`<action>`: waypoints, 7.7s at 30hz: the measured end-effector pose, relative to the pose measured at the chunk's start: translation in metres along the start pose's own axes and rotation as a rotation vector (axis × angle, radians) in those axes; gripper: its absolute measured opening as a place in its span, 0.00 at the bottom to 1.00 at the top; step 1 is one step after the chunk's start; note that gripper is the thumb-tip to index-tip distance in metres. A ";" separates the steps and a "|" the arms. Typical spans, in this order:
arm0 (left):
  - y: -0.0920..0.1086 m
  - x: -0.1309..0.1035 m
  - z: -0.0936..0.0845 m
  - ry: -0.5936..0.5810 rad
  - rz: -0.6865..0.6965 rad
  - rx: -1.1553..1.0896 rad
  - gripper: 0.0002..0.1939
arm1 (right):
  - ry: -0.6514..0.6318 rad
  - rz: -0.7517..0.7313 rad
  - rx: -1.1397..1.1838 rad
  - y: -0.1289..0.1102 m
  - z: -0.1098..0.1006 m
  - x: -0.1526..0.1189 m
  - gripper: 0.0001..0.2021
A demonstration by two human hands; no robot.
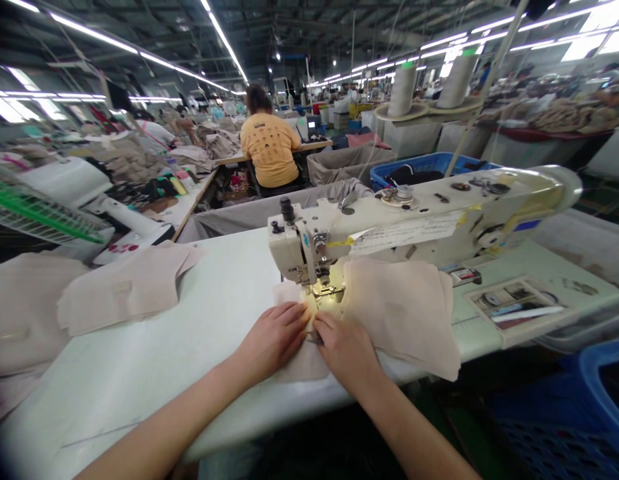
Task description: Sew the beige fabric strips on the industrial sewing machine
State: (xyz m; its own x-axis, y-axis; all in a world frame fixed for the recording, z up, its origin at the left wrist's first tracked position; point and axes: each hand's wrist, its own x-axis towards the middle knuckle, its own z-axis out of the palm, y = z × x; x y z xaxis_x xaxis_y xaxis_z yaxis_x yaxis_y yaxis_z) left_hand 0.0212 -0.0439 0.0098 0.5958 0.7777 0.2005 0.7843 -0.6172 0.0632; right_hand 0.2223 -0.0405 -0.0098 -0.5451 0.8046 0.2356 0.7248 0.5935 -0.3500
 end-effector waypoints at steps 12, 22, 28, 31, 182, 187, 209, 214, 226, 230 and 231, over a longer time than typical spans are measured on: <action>-0.010 -0.002 0.004 0.072 -0.042 -0.087 0.16 | 0.289 0.101 0.053 -0.001 0.006 -0.024 0.11; -0.011 -0.006 0.004 0.050 -0.010 -0.090 0.16 | 0.284 0.095 -0.002 0.007 0.015 -0.030 0.09; -0.011 -0.008 0.006 0.058 -0.010 -0.101 0.17 | 0.285 0.086 -0.018 0.008 0.018 -0.030 0.10; -0.011 -0.008 0.006 0.041 -0.016 -0.089 0.18 | 0.281 0.093 -0.029 0.008 0.018 -0.030 0.10; 0.023 -0.094 -0.014 0.322 -0.800 -0.477 0.14 | 0.116 0.395 0.384 0.007 0.010 -0.037 0.15; 0.021 -0.091 -0.015 0.287 -0.807 -0.464 0.15 | 0.110 0.407 0.413 0.005 0.011 -0.037 0.14; 0.006 -0.090 -0.014 0.308 -0.735 -0.351 0.17 | 0.181 0.404 0.546 -0.004 -0.003 -0.018 0.09; 0.006 -0.091 -0.014 0.314 -0.736 -0.341 0.17 | 0.136 0.426 0.543 -0.002 -0.001 -0.018 0.10; 0.011 -0.093 -0.008 0.268 -0.695 -0.169 0.17 | 0.093 0.349 0.325 0.000 -0.003 -0.017 0.07; 0.007 -0.091 -0.010 0.260 -0.566 0.115 0.13 | 0.073 0.127 0.043 0.007 -0.014 -0.019 0.04; 0.002 -0.090 -0.010 0.254 -0.512 0.160 0.13 | 0.070 0.058 -0.008 0.010 -0.016 -0.019 0.05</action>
State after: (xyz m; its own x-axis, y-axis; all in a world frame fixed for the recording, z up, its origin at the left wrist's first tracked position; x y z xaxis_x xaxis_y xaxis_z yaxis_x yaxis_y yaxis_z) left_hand -0.0330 -0.1163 0.0020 0.0899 0.9068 0.4119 0.9892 -0.1295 0.0692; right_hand 0.2467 -0.0498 -0.0033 -0.4716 0.8369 0.2778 0.7580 0.5457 -0.3573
